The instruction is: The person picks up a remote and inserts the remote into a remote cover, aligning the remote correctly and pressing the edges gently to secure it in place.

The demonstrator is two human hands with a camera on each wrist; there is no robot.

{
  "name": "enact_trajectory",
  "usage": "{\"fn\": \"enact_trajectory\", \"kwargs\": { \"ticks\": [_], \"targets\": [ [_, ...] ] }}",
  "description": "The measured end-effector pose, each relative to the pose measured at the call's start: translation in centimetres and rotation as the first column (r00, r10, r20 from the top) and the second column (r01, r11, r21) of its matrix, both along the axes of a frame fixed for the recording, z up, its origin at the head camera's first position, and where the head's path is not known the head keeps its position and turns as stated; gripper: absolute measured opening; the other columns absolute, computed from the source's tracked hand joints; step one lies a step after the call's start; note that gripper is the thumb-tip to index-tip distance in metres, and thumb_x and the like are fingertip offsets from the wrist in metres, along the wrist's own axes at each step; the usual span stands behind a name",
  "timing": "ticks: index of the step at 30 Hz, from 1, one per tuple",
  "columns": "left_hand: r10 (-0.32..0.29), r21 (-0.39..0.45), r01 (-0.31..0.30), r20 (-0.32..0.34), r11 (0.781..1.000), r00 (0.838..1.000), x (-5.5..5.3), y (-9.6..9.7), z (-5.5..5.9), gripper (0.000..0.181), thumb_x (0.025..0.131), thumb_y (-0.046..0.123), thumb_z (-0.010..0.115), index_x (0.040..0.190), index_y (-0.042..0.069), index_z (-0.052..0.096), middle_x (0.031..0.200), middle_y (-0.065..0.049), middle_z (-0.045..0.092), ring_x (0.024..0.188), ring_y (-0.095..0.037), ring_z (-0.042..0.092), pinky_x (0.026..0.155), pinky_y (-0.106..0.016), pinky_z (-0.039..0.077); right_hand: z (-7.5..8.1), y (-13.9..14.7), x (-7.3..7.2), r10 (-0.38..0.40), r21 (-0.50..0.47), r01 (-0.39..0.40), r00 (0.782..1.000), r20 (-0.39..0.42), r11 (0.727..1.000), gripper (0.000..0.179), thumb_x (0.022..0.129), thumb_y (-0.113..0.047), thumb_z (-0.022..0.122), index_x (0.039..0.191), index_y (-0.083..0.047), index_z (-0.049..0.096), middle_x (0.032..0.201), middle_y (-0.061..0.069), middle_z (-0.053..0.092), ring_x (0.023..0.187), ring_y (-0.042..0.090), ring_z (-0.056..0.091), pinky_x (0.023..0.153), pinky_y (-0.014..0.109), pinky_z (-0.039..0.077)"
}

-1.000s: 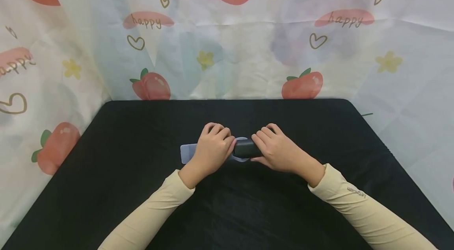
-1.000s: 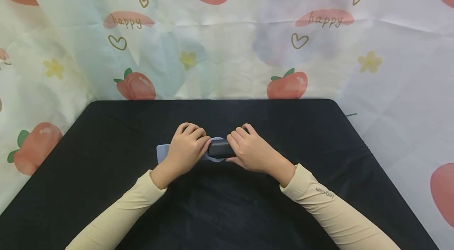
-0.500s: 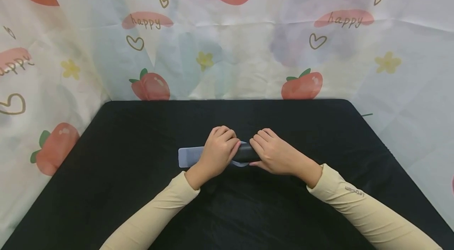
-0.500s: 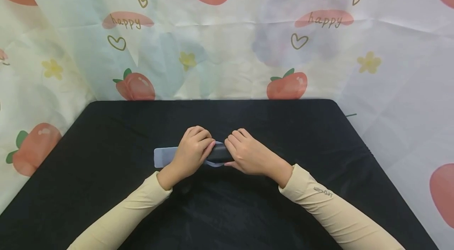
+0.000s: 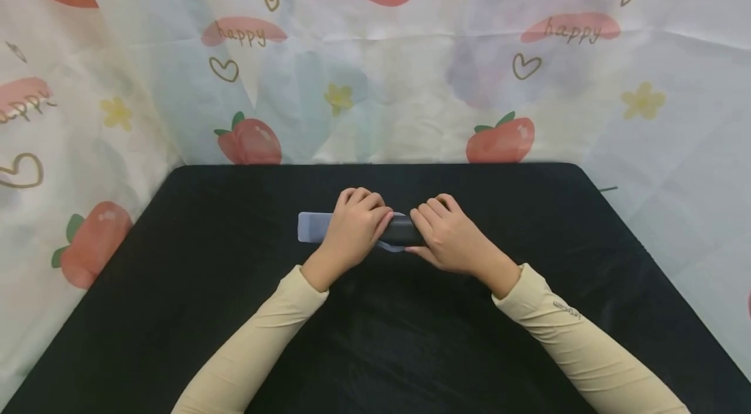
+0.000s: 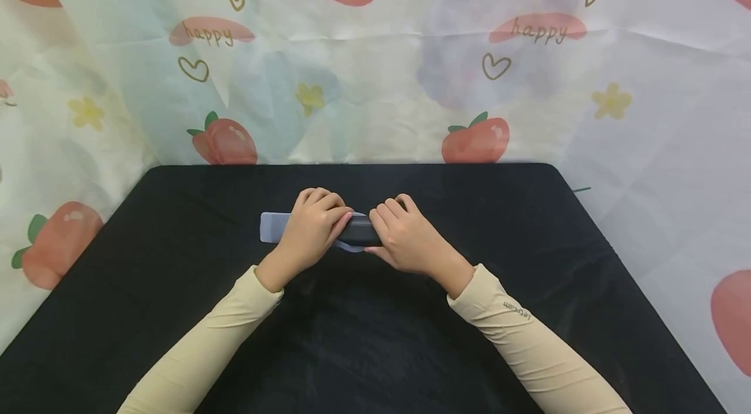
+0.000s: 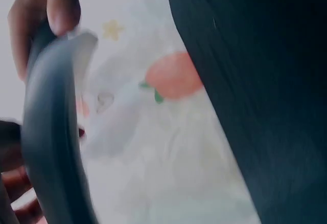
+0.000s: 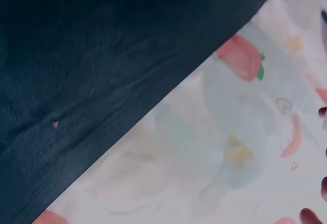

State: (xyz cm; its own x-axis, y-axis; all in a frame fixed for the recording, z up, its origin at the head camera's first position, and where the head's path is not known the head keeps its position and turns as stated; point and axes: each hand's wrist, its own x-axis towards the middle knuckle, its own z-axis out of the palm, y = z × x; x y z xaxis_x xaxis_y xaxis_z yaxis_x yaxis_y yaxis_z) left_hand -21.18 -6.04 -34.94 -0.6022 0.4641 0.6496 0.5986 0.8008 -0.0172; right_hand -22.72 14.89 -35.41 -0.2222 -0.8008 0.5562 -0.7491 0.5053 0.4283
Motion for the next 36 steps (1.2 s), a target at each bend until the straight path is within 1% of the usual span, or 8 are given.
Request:
{"fn": "enact_trajectory", "kwargs": {
  "ticks": [6, 9, 14, 20, 24, 30, 33, 36],
  "targets": [
    [-0.002, -0.089, 0.018, 0.177, 0.996, 0.984, -0.7, -0.4, 1.0, 0.02, 0.091, 0.03, 0.06, 0.088, 0.017, 0.075, 0.085, 0.003, 0.066, 0.088, -0.017, 0.056, 0.093, -0.039, 0.042, -0.1, -0.2, -0.6, 0.037, 0.044, -0.036, 0.999, -0.028, 0.998, 0.054, 0.077, -0.045, 0.07, 0.104, 0.001, 0.059, 0.09, 0.011, 0.061, 0.084, 0.027, 0.055, 0.085, 0.048, 0.044],
    [0.01, -0.131, 0.017, 0.202, 0.991, 0.979, -1.2, -0.2, 0.9, 0.019, 0.091, 0.028, 0.059, 0.086, 0.016, 0.073, 0.084, 0.003, 0.066, 0.087, -0.016, 0.056, 0.092, -0.037, 0.043, -0.3, -0.3, -0.8, 0.042, 0.056, -0.04, 0.999, -0.022, 0.998, 0.051, 0.084, -0.046, 0.064, 0.104, 0.0, 0.059, 0.091, 0.011, 0.062, 0.085, 0.027, 0.056, 0.086, 0.048, 0.044],
    [0.003, -0.104, 0.005, 0.078, 0.995, 0.997, -1.6, 0.6, -0.3, 0.017, 0.09, 0.026, 0.061, 0.083, 0.016, 0.073, 0.083, 0.003, 0.066, 0.086, -0.015, 0.056, 0.09, -0.036, 0.044, -1.0, -0.1, -1.0, 0.037, 0.031, -0.038, 0.999, 0.039, 0.999, 0.059, 0.098, -0.052, 0.032, 0.101, 0.001, 0.059, 0.089, 0.012, 0.061, 0.085, 0.028, 0.055, 0.085, 0.046, 0.044],
    [-0.066, 0.067, 0.074, -0.123, 0.995, 0.99, -1.5, 1.1, -1.9, 0.012, 0.085, 0.019, 0.068, 0.076, 0.013, 0.072, 0.075, 0.002, 0.062, 0.083, -0.016, 0.055, 0.089, -0.036, 0.043, -1.3, 0.1, -1.1, 0.043, 0.011, -0.044, 0.995, 0.089, 0.999, 0.061, 0.098, -0.052, 0.029, 0.1, 0.002, 0.058, 0.088, 0.013, 0.059, 0.085, 0.029, 0.055, 0.085, 0.044, 0.043],
    [-0.084, 0.077, 0.1, -0.188, 0.992, 0.979, -1.8, 1.3, -2.3, 0.011, 0.084, 0.018, 0.07, 0.075, 0.013, 0.072, 0.075, 0.002, 0.062, 0.082, -0.016, 0.056, 0.089, -0.036, 0.043, -1.5, 0.2, -1.2, 0.036, 0.001, -0.036, 0.997, 0.063, 0.999, 0.062, 0.098, -0.052, 0.027, 0.098, 0.001, 0.058, 0.086, 0.012, 0.06, 0.083, 0.028, 0.055, 0.084, 0.045, 0.043],
    [0.062, 0.046, -0.056, -0.143, 0.997, 0.988, -2.1, 1.3, -2.6, 0.016, 0.085, 0.03, 0.068, 0.086, 0.014, 0.067, 0.085, 0.0, 0.06, 0.088, -0.019, 0.054, 0.09, -0.038, 0.041, -2.1, 0.2, -1.4, -0.055, -0.03, 0.055, 0.998, 0.001, 0.998, 0.064, 0.098, -0.054, 0.026, 0.097, 0.0, 0.06, 0.083, 0.012, 0.061, 0.079, 0.027, 0.055, 0.084, 0.049, 0.043],
    [0.191, 0.075, -0.181, -0.157, 0.981, 0.969, -1.8, 1.2, -2.7, 0.032, 0.082, 0.042, 0.068, 0.09, 0.012, 0.061, 0.089, -0.004, 0.057, 0.088, -0.023, 0.051, 0.088, -0.04, 0.04, -2.2, 0.3, -1.5, -0.157, -0.111, 0.156, 0.988, 0.004, 0.982, 0.067, 0.098, -0.055, 0.022, 0.094, 0.001, 0.059, 0.08, 0.013, 0.06, 0.077, 0.029, 0.055, 0.083, 0.051, 0.042],
    [0.253, 0.099, -0.237, -0.194, 0.966, 0.948, -1.3, 1.1, -2.8, 0.04, 0.077, 0.049, 0.07, 0.077, 0.011, 0.057, 0.081, -0.005, 0.056, 0.083, -0.024, 0.05, 0.084, -0.043, 0.04, -2.1, 0.4, -1.4, -0.238, -0.218, 0.235, 0.971, 0.014, 0.947, 0.069, 0.097, -0.056, 0.021, 0.089, 0.002, 0.058, 0.077, 0.015, 0.059, 0.075, 0.031, 0.055, 0.082, 0.053, 0.041]
  ]
}}
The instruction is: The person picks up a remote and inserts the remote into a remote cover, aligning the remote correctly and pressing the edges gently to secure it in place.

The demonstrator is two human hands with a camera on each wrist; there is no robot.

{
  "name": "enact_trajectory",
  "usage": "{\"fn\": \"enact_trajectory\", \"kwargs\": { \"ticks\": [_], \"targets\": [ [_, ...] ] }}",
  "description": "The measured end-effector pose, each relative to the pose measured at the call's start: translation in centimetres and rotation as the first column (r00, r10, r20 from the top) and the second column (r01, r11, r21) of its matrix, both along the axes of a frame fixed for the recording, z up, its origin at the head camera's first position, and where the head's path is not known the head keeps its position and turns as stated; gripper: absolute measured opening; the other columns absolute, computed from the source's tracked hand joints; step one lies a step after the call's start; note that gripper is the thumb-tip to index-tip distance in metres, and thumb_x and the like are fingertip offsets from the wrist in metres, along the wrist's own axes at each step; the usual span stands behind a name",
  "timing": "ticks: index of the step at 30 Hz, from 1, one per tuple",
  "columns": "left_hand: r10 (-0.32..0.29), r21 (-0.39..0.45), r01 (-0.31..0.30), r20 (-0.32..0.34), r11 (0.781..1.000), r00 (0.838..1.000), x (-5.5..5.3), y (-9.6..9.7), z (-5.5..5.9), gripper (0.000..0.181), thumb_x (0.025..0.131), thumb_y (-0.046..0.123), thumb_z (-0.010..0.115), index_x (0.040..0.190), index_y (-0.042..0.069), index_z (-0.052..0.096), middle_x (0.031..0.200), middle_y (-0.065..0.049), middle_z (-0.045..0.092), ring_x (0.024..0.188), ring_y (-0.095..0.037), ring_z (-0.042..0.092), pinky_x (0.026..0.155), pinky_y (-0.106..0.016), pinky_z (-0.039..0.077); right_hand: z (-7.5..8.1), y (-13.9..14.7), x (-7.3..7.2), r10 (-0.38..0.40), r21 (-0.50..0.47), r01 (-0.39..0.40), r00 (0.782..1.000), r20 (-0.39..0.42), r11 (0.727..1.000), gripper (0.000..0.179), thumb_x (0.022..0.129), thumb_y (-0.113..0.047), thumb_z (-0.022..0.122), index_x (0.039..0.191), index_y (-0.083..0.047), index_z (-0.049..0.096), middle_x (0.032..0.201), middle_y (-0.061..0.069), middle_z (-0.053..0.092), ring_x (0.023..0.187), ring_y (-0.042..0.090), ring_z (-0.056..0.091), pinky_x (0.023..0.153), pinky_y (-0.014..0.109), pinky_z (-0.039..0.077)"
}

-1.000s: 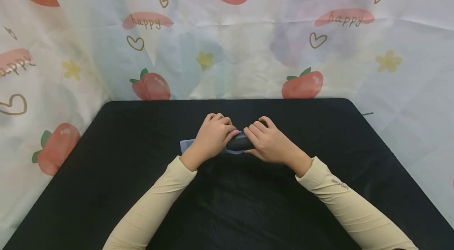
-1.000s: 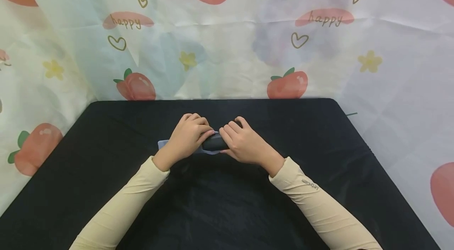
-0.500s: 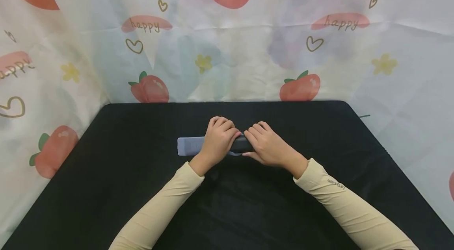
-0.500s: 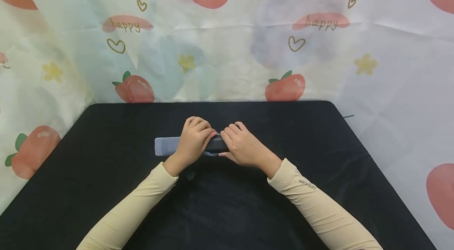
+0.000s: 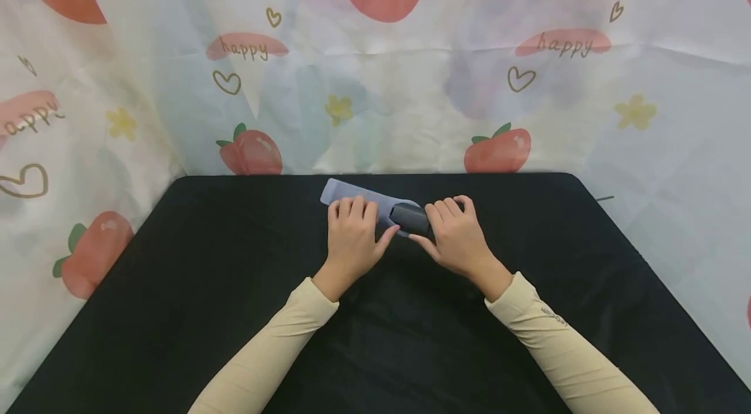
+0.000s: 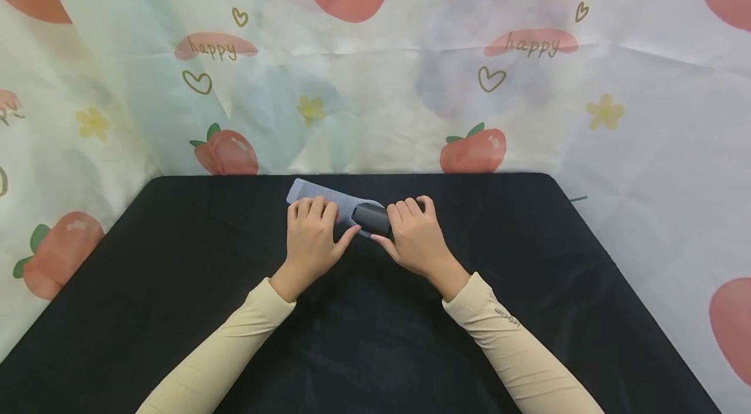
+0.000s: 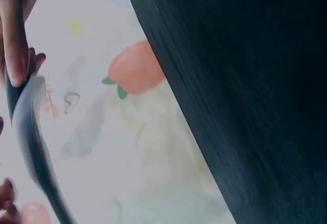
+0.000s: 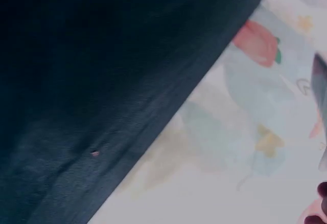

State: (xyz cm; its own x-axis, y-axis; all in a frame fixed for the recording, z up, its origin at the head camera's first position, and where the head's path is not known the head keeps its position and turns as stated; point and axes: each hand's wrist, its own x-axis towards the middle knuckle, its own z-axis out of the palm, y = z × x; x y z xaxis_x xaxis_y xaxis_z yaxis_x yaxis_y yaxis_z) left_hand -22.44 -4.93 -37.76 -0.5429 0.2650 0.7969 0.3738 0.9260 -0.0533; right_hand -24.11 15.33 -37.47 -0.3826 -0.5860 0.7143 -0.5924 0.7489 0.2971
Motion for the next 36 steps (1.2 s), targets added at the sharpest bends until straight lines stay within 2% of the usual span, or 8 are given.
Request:
{"fn": "enact_trajectory", "kwargs": {
  "ticks": [2, 6, 12, 17, 20, 23, 28, 36],
  "targets": [
    [0.007, -0.007, -0.007, -0.014, 1.0, 1.0, 0.3, 0.1, 0.0, 0.041, 0.076, 0.05, 0.071, 0.068, 0.012, 0.056, 0.074, -0.004, 0.055, 0.08, -0.023, 0.05, 0.081, -0.043, 0.04, 0.2, 0.0, 0.1, -0.031, -0.051, 0.03, 0.999, -0.01, 0.998, 0.069, 0.097, -0.056, 0.024, 0.088, 0.003, 0.059, 0.076, 0.016, 0.059, 0.074, 0.032, 0.055, 0.081, 0.053, 0.041],
    [-0.008, 0.019, 0.007, 0.024, 1.0, 1.0, 0.6, 0.3, 0.0, 0.041, 0.077, 0.049, 0.071, 0.059, 0.015, 0.056, 0.066, -0.001, 0.055, 0.075, -0.022, 0.051, 0.08, -0.043, 0.04, 0.5, -0.3, 0.4, -0.042, -0.092, 0.041, 0.999, -0.017, 0.995, 0.067, 0.096, -0.056, 0.03, 0.089, 0.004, 0.059, 0.075, 0.017, 0.059, 0.073, 0.032, 0.054, 0.081, 0.052, 0.04],
    [-0.01, 0.071, 0.001, 0.132, 0.997, 0.991, 0.9, 0.7, -0.1, 0.041, 0.079, 0.051, 0.068, 0.06, 0.015, 0.062, 0.063, 0.0, 0.056, 0.072, -0.021, 0.052, 0.079, -0.042, 0.041, 0.3, -0.5, 0.7, -0.048, -0.07, 0.045, 0.998, -0.031, 0.997, 0.069, 0.096, -0.056, 0.026, 0.088, 0.003, 0.059, 0.075, 0.016, 0.058, 0.073, 0.031, 0.054, 0.08, 0.051, 0.04],
    [-0.01, 0.083, -0.011, 0.247, 0.997, 0.969, 1.2, 1.1, 0.0, 0.032, 0.086, 0.039, 0.065, 0.067, 0.013, 0.068, 0.066, 0.0, 0.06, 0.075, -0.02, 0.054, 0.08, -0.041, 0.042, 0.0, -0.5, 0.8, -0.036, -0.068, 0.033, 0.998, -0.056, 0.997, 0.067, 0.097, -0.055, 0.028, 0.087, 0.003, 0.059, 0.075, 0.015, 0.058, 0.072, 0.03, 0.054, 0.08, 0.05, 0.04],
    [-0.033, 0.114, 0.002, 0.276, 0.993, 0.961, 1.5, 1.4, 0.2, 0.023, 0.087, 0.028, 0.063, 0.074, 0.011, 0.071, 0.07, -0.002, 0.064, 0.076, -0.02, 0.055, 0.08, -0.04, 0.043, 0.0, -0.7, 0.8, -0.034, -0.072, 0.03, 0.998, -0.05, 0.997, 0.065, 0.096, -0.054, 0.03, 0.087, 0.004, 0.058, 0.074, 0.015, 0.058, 0.072, 0.03, 0.054, 0.081, 0.05, 0.04],
    [-0.081, 0.164, 0.038, 0.266, 0.986, 0.96, 1.8, 1.8, 0.2, 0.018, 0.087, 0.019, 0.063, 0.075, 0.01, 0.072, 0.072, -0.003, 0.065, 0.076, -0.02, 0.054, 0.079, -0.039, 0.044, 0.1, -0.9, 1.1, -0.05, -0.072, 0.048, 0.998, -0.03, 0.996, 0.065, 0.097, -0.053, 0.029, 0.088, 0.004, 0.058, 0.075, 0.016, 0.058, 0.073, 0.031, 0.054, 0.08, 0.05, 0.04],
    [-0.162, 0.198, 0.122, 0.2, 0.973, 0.966, 2.0, 2.2, -0.2, 0.017, 0.086, 0.015, 0.064, 0.072, 0.009, 0.071, 0.071, -0.003, 0.063, 0.074, -0.019, 0.051, 0.077, -0.036, 0.044, 0.2, -1.2, 1.9, -0.092, -0.087, 0.094, 0.995, 0.03, 0.992, 0.065, 0.096, -0.053, 0.029, 0.088, 0.004, 0.058, 0.075, 0.016, 0.058, 0.073, 0.031, 0.054, 0.078, 0.051, 0.04],
    [-0.228, 0.226, 0.194, 0.138, 0.955, 0.964, 2.4, 2.4, -0.7, 0.017, 0.085, 0.011, 0.064, 0.068, 0.009, 0.068, 0.068, -0.002, 0.06, 0.073, -0.018, 0.048, 0.075, -0.035, 0.043, 0.3, -2.0, 3.0, -0.156, -0.099, 0.168, 0.981, 0.117, 0.981, 0.048, 0.085, -0.044, 0.057, 0.087, 0.004, 0.058, 0.074, 0.016, 0.058, 0.073, 0.03, 0.055, 0.078, 0.049, 0.041]
  ]
}}
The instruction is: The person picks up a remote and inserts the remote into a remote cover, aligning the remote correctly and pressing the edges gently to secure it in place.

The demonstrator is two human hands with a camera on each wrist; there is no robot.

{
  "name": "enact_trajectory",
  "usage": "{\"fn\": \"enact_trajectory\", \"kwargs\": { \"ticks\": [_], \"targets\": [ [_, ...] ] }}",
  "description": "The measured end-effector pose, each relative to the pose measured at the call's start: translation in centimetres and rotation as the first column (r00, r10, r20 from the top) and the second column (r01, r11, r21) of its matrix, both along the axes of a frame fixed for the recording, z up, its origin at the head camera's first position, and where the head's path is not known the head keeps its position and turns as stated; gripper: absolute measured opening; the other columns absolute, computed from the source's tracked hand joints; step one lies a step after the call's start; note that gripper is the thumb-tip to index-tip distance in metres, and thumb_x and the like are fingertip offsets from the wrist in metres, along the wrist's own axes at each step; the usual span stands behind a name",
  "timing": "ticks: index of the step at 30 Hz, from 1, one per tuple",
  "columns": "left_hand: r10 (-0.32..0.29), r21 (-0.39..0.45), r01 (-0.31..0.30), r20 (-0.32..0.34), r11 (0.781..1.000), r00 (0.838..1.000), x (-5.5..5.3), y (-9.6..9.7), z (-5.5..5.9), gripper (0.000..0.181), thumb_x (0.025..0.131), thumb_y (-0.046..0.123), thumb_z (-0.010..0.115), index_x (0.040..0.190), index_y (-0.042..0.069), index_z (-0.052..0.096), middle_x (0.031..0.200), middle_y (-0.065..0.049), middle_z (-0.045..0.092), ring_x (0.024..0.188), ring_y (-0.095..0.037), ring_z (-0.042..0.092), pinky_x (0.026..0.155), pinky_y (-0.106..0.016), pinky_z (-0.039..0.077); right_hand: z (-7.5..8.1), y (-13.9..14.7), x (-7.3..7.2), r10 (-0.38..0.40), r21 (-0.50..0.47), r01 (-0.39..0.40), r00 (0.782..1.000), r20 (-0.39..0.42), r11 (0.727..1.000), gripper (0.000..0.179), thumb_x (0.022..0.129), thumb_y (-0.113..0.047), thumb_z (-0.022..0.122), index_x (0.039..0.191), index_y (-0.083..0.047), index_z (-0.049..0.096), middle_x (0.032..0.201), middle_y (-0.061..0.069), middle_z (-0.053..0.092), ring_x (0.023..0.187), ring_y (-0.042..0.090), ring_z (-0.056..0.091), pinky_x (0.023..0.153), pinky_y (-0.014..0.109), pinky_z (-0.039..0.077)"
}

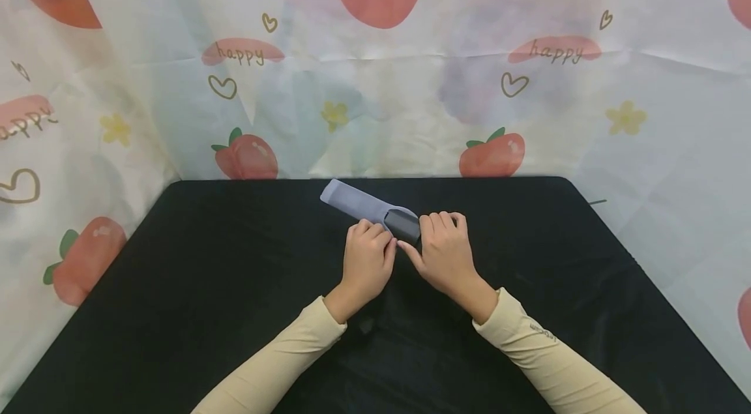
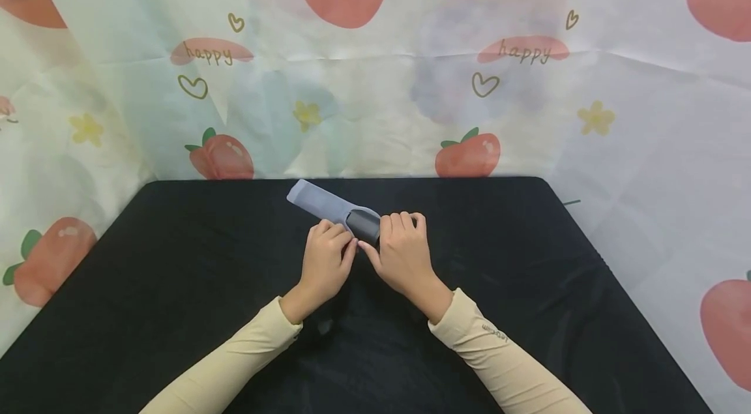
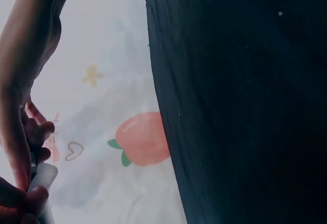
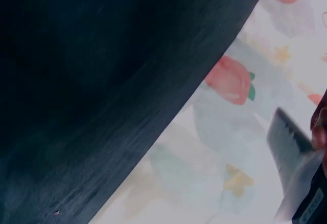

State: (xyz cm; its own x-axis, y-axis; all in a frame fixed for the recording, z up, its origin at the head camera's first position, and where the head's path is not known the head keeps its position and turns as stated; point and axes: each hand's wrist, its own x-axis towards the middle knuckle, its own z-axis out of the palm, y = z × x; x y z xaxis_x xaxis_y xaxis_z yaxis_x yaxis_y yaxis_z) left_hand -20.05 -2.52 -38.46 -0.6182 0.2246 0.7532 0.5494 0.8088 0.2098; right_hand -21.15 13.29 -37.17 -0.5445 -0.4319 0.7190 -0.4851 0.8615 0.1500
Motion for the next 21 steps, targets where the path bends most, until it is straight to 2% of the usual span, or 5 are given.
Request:
{"fn": "enact_trajectory", "kwargs": {
  "ticks": [4, 8, 11, 15, 21],
  "targets": [
    [-0.013, 0.012, 0.013, -0.014, 1.0, 1.0, 0.1, -0.2, 0.0, 0.017, 0.084, 0.009, 0.065, 0.068, 0.009, 0.067, 0.069, -0.002, 0.061, 0.073, -0.018, 0.048, 0.076, -0.035, 0.043, 0.1, -0.4, 0.4, -0.024, -0.007, 0.025, 0.999, 0.036, 1.0, 0.046, 0.082, -0.043, 0.062, 0.086, 0.003, 0.058, 0.074, 0.015, 0.058, 0.073, 0.03, 0.054, 0.077, 0.048, 0.041],
    [-0.012, 0.002, 0.012, -0.015, 1.0, 1.0, 0.3, -0.8, 0.4, 0.016, 0.084, 0.01, 0.066, 0.069, 0.01, 0.067, 0.07, -0.001, 0.062, 0.074, -0.018, 0.05, 0.077, -0.036, 0.043, 0.1, -0.1, 0.1, 0.024, -0.013, -0.024, 0.999, 0.031, 1.0, 0.058, 0.094, -0.052, 0.042, 0.089, 0.003, 0.058, 0.076, 0.015, 0.058, 0.074, 0.03, 0.054, 0.077, 0.048, 0.04],
    [0.017, -0.071, -0.019, -0.028, 0.997, 0.999, 0.3, -1.4, 0.7, 0.016, 0.085, 0.016, 0.066, 0.07, 0.011, 0.069, 0.069, 0.0, 0.062, 0.074, -0.018, 0.052, 0.078, -0.036, 0.042, 0.1, 0.3, -0.3, 0.084, -0.001, -0.084, 0.996, -0.008, 0.996, 0.07, 0.097, -0.057, 0.024, 0.09, 0.003, 0.058, 0.076, 0.015, 0.057, 0.074, 0.03, 0.054, 0.08, 0.05, 0.039],
    [0.043, -0.163, -0.059, -0.103, 0.985, 0.994, 0.1, -2.3, 1.2, 0.018, 0.084, 0.025, 0.068, 0.071, 0.013, 0.065, 0.069, 0.0, 0.058, 0.073, -0.018, 0.053, 0.074, -0.034, 0.042, -0.3, 0.9, -0.6, 0.159, 0.057, -0.155, 0.984, -0.081, 0.986, 0.069, 0.097, -0.057, 0.023, 0.089, 0.002, 0.058, 0.075, 0.014, 0.057, 0.074, 0.03, 0.055, 0.084, 0.052, 0.04],
    [0.048, -0.17, -0.074, -0.153, 0.983, 0.987, -0.6, -3.3, 1.8, 0.029, 0.081, 0.032, 0.071, 0.105, 0.013, 0.071, 0.088, -0.003, 0.056, 0.085, -0.021, 0.051, 0.081, -0.036, 0.042, -0.7, 1.5, -0.5, 0.265, 0.154, -0.24, 0.951, -0.163, 0.958, 0.064, 0.097, -0.054, 0.027, 0.092, 0.001, 0.059, 0.077, 0.012, 0.059, 0.076, 0.027, 0.055, 0.087, 0.054, 0.042]
  ]
}}
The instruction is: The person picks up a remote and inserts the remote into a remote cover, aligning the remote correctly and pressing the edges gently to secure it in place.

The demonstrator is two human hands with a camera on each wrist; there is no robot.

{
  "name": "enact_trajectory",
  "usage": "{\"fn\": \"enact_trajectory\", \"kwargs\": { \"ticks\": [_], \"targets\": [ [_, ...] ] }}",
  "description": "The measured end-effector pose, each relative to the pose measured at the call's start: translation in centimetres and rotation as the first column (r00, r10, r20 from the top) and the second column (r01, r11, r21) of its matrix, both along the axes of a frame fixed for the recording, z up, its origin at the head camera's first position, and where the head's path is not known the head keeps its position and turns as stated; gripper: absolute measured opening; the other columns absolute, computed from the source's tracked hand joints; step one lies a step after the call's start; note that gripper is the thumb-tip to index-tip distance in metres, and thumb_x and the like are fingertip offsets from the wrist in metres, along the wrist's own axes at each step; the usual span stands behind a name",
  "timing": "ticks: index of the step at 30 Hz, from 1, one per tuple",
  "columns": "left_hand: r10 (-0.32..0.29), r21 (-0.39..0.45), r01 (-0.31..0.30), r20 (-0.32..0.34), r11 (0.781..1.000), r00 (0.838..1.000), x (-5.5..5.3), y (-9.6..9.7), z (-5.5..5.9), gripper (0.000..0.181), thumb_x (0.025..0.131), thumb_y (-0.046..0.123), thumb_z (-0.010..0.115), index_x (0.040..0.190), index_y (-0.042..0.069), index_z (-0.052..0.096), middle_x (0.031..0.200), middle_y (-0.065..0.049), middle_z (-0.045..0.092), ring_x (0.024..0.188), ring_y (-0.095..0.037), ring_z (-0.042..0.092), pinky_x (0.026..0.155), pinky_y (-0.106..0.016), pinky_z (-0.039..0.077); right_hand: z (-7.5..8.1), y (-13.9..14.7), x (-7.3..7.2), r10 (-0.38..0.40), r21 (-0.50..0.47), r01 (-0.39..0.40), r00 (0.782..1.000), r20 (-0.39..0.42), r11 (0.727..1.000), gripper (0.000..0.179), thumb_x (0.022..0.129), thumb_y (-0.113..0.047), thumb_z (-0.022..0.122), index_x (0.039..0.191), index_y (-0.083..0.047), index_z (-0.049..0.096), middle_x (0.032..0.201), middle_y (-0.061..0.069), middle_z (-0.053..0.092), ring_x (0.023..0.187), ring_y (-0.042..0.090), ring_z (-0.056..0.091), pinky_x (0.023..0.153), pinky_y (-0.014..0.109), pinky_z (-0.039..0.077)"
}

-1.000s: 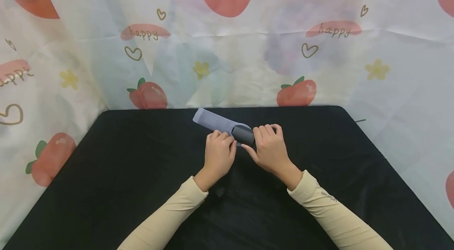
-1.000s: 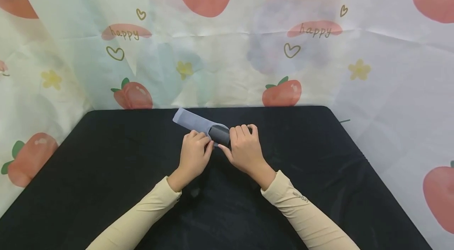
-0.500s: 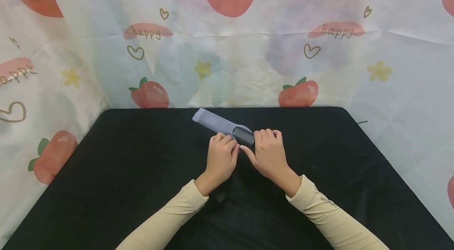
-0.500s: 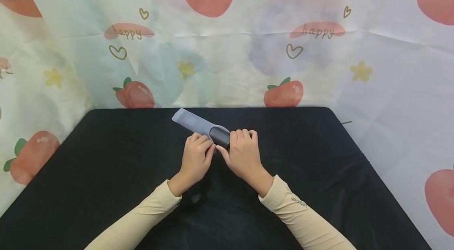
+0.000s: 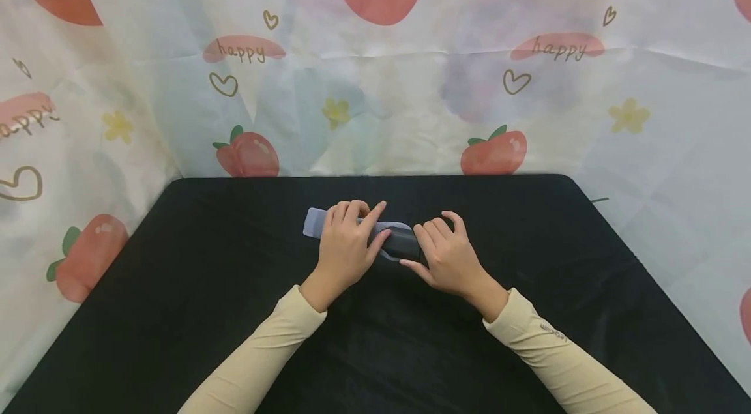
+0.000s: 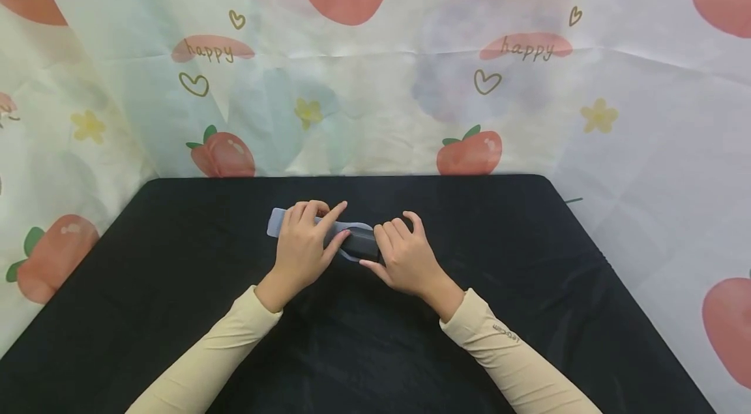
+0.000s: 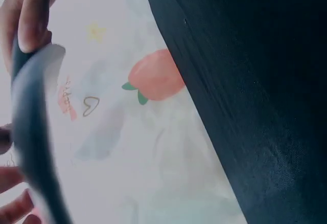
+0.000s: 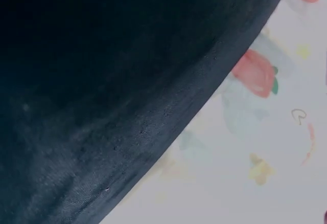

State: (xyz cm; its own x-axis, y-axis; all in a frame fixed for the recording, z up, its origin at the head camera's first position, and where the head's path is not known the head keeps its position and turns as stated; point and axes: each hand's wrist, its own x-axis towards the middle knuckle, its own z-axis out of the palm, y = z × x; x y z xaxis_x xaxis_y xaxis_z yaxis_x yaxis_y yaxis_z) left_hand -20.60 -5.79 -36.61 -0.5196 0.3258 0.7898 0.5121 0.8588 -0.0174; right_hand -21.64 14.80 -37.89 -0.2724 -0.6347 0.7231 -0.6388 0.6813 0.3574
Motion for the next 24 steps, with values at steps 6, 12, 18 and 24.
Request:
{"fn": "enact_trajectory", "kwargs": {
  "ticks": [6, 12, 18, 24],
  "targets": [
    [-0.077, -0.077, 0.072, -0.054, 0.994, 0.996, -0.44, -0.2, -0.05, 0.014, 0.085, 0.024, 0.068, 0.092, 0.015, 0.076, 0.084, 0.001, 0.06, 0.085, -0.018, 0.052, 0.084, -0.036, 0.042, -0.19, 0.12, 0.21, 0.02, 0.011, -0.019, 0.999, -0.045, 1.0, 0.061, 0.097, -0.053, 0.031, 0.093, 0.001, 0.059, 0.077, 0.013, 0.059, 0.076, 0.028, 0.055, 0.087, 0.054, 0.042],
    [-0.165, -0.105, 0.156, -0.077, 0.982, 0.983, -0.75, -0.38, -0.03, 0.01, 0.083, 0.02, 0.071, 0.084, 0.011, 0.076, 0.079, 0.002, 0.059, 0.081, -0.016, 0.052, 0.083, -0.033, 0.045, -0.05, 0.22, 0.35, 0.016, 0.058, -0.014, 0.999, -0.034, 0.998, 0.063, 0.097, -0.053, 0.028, 0.094, 0.001, 0.06, 0.079, 0.012, 0.06, 0.077, 0.027, 0.056, 0.087, 0.053, 0.042],
    [-0.165, -0.112, 0.154, -0.09, 0.982, 0.982, -0.82, -0.69, 0.23, 0.008, 0.08, 0.019, 0.074, 0.081, 0.011, 0.076, 0.076, 0.001, 0.058, 0.075, -0.015, 0.052, 0.074, -0.029, 0.047, 0.24, 0.32, 0.35, 0.02, 0.083, -0.019, 1.0, 0.0, 0.996, 0.065, 0.099, -0.052, 0.025, 0.101, 0.001, 0.061, 0.084, 0.013, 0.063, 0.08, 0.028, 0.057, 0.087, 0.052, 0.043],
    [-0.06, -0.114, 0.045, -0.125, 0.992, 0.99, -0.6, -0.25, 0.31, 0.01, 0.08, 0.016, 0.071, 0.073, 0.012, 0.075, 0.073, 0.001, 0.057, 0.072, -0.016, 0.052, 0.07, -0.029, 0.045, 0.73, 0.06, 0.62, 0.003, 0.1, -0.01, 0.997, 0.074, 0.995, 0.055, 0.092, -0.045, 0.052, 0.117, 0.004, 0.058, 0.099, 0.016, 0.063, 0.088, 0.029, 0.059, 0.079, 0.045, 0.047]
  ]
}}
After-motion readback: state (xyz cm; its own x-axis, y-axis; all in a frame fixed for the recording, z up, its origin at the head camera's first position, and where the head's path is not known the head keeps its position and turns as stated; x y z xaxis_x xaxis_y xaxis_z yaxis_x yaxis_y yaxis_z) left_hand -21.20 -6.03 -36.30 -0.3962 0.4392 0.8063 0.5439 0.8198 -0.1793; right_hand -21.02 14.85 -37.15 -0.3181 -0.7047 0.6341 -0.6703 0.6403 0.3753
